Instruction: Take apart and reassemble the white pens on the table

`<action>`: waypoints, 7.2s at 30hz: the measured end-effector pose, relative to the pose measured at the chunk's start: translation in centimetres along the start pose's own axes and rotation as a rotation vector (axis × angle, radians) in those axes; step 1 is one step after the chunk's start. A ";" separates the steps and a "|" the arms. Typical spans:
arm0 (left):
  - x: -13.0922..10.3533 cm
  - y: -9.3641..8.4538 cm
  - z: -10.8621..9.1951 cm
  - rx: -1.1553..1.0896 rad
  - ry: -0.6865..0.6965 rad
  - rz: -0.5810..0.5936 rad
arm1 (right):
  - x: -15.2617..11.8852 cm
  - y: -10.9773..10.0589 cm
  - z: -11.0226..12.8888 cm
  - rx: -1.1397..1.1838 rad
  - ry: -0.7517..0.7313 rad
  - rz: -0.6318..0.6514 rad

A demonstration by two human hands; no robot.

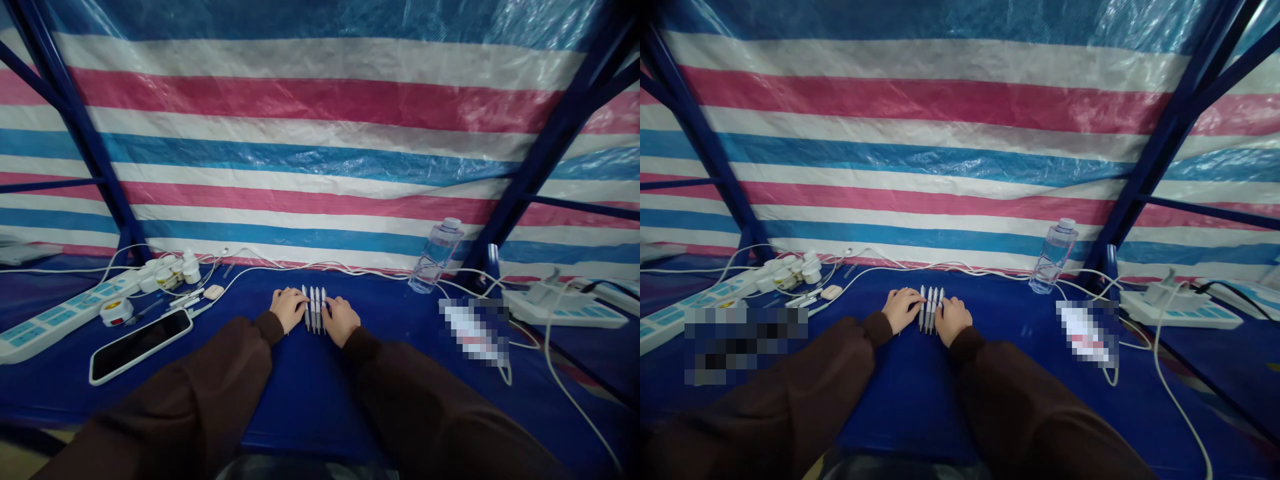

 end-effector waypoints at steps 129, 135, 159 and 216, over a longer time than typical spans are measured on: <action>-0.5 -3.0 -2.9 0.175 0.279 -0.278 | -1.0 -2.9 2.3 -0.130 -0.354 -0.455; -0.5 -3.1 -2.9 0.166 0.262 -0.294 | -1.2 -3.7 2.2 -0.078 -0.334 -0.483; -0.5 -3.2 -2.9 0.184 0.275 -0.296 | -0.9 -2.6 2.6 -0.119 -0.402 -0.398; -0.7 -3.0 -4.0 0.281 0.362 -0.335 | -2.2 -5.9 0.9 0.329 -0.317 -0.739</action>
Point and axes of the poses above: each hand's wrist, its own x-axis towards the middle knuckle, its own y-axis out of the palm, z = x × y, the point moved 8 cm from there along x, towards the middle knuckle, and after that the axes turned 2 degrees about -z, right-handed, at the moved point
